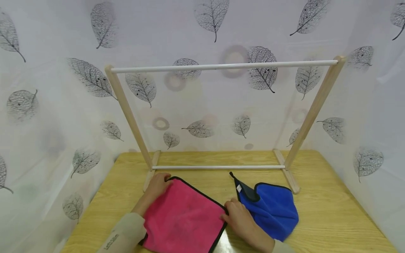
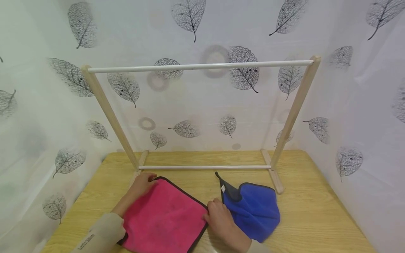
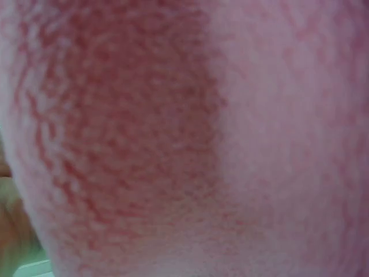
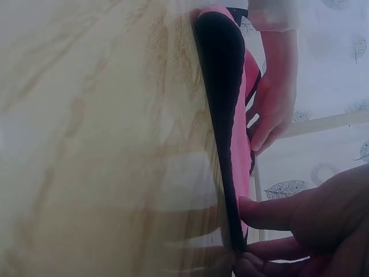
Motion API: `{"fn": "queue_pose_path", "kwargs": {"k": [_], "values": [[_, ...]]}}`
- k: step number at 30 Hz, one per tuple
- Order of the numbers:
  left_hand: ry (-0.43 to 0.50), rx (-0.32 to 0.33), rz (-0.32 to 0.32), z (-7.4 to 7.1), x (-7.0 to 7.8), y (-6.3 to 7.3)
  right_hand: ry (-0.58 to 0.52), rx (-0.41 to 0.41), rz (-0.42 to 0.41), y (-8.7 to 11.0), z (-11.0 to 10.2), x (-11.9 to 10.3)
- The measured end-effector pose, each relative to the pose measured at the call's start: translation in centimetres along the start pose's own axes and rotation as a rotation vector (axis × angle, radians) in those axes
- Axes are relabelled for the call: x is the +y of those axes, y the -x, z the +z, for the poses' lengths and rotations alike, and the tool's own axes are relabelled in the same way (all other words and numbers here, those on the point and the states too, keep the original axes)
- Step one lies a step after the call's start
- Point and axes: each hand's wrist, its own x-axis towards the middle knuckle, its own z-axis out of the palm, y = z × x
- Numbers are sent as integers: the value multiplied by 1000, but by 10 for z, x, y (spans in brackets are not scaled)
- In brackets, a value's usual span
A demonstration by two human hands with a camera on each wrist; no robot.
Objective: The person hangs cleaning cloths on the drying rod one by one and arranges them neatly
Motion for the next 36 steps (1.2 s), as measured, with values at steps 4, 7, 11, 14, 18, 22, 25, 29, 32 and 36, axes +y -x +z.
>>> {"fn": "queue_pose_path", "kwargs": {"k": [4,7,11,14,18,22,25,29,32,36], "values": [[14,18,1,2,-1,-1,-7,0,-2,0,0,0],[25,27,6,3,0,-1,-16,-12,-4,-1,0,1],[54,41,14,2,3,0,-36,-38,-2,-3,-1,1],[65,55,20,1,5,1,-52,-46,-3,-4,-3,1],[78,67,15,-2,9,3,-89,-44,-8,-5,-5,1],[100,62,0,-7,13,6,-140,-46,-11,-4,-8,1],[116,60,-22,-12,15,10,-185,-45,-9,-4,-8,0],[137,71,-46,-22,17,13,-243,-15,-6,-4,-12,-1],[150,82,-48,-29,19,15,-266,15,4,-4,-18,-3],[169,85,-42,-38,22,19,-312,29,34,-5,-24,-2]]}}
